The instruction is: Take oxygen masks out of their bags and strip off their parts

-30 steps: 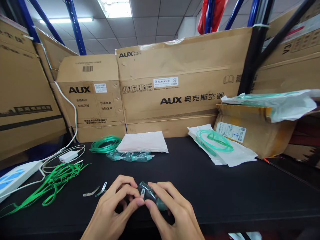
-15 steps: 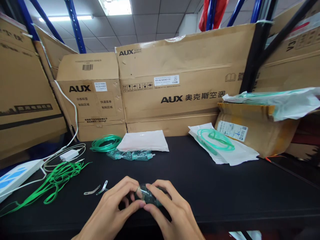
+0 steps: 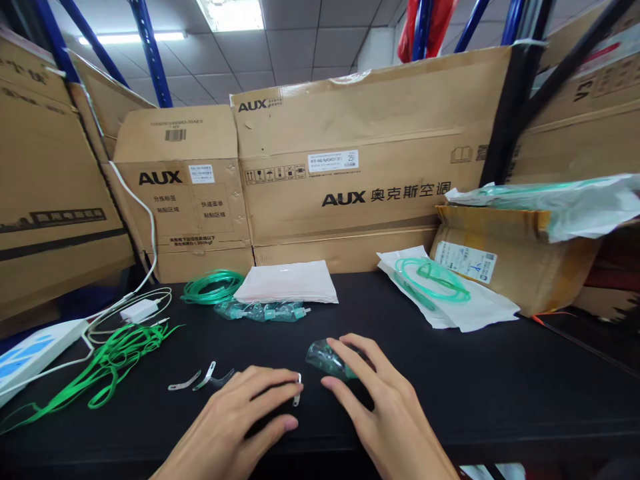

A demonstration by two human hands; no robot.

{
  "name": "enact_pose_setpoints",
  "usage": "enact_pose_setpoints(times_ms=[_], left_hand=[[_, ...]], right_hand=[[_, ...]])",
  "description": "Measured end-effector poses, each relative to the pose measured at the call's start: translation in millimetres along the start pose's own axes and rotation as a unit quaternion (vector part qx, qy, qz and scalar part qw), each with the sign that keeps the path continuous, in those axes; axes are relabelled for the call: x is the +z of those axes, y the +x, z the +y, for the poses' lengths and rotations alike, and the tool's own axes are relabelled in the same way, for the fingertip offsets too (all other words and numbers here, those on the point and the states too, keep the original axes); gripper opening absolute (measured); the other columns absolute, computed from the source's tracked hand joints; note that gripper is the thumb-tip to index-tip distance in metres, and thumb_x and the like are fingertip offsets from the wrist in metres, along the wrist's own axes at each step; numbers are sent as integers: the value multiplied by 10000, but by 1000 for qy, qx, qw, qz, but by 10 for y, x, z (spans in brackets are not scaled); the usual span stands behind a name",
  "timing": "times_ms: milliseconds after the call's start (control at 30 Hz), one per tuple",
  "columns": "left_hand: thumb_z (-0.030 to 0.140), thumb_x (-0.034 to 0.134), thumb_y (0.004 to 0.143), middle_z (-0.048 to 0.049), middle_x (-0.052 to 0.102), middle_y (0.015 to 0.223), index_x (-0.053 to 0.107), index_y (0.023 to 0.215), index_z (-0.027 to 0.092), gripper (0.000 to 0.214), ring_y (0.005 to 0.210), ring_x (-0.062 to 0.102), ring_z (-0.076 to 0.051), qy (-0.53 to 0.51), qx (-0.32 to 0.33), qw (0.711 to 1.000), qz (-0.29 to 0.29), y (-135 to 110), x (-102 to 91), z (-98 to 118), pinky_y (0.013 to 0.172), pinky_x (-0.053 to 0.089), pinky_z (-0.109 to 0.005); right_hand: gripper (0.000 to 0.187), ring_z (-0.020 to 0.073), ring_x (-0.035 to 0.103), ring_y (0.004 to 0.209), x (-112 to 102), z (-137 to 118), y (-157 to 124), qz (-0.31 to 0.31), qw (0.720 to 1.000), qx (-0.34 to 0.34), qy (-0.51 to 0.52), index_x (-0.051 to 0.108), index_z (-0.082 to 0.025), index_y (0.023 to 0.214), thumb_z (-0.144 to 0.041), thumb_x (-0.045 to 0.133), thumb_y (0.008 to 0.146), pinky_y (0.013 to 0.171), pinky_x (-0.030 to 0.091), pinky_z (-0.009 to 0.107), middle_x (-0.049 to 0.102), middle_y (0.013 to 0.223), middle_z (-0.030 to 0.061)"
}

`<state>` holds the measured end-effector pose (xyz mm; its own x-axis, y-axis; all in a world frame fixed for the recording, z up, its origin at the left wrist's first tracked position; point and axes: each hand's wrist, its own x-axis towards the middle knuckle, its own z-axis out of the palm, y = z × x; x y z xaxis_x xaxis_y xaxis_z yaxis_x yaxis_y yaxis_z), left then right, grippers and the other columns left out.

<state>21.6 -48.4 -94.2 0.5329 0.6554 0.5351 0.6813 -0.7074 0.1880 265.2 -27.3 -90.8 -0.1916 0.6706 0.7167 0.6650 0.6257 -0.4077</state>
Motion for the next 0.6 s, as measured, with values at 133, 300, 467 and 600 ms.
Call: enact_pose_setpoints(times_ms=[133,300,467,600], left_hand=[[275,586,1045,-77,744,1305,666,1321,184,302,1221,700,-273,43,85,995,5,21,70,-23,943,624,-382],[304,542,1070,-78,743,1299,666,1326,159,320,1240,686,-265,109,116,987,6,-83,-87,-136,949,630,-371],[358,517,1074,-56,685,1380,612,1400,165,391,1267,659,-237,219,103,970,-23,-339,-429,-365,1052,565,-365],[380,541,1053,-21,670,1397,587,1438,205,425,1280,644,-247,277,95,956,-7,-530,-507,-605,1030,577,-385]], right_hand=[[341,275,755,1114,15,157,-46,-57,997,-28,-42,711,-288,1310,-385,604,1001,946,639,378,708,1340,90],[347,286,696,1230,41,322,-13,-85,992,-75,-64,695,-301,1338,-302,563,1017,1030,593,453,694,1383,82],[316,285,669,1255,5,402,288,-150,978,-120,-82,688,-253,1311,-272,533,1036,1075,555,501,698,1366,103],[314,262,679,1209,-22,438,591,-215,965,-118,-92,613,-230,1341,-242,544,1035,1047,560,441,683,1344,114]])
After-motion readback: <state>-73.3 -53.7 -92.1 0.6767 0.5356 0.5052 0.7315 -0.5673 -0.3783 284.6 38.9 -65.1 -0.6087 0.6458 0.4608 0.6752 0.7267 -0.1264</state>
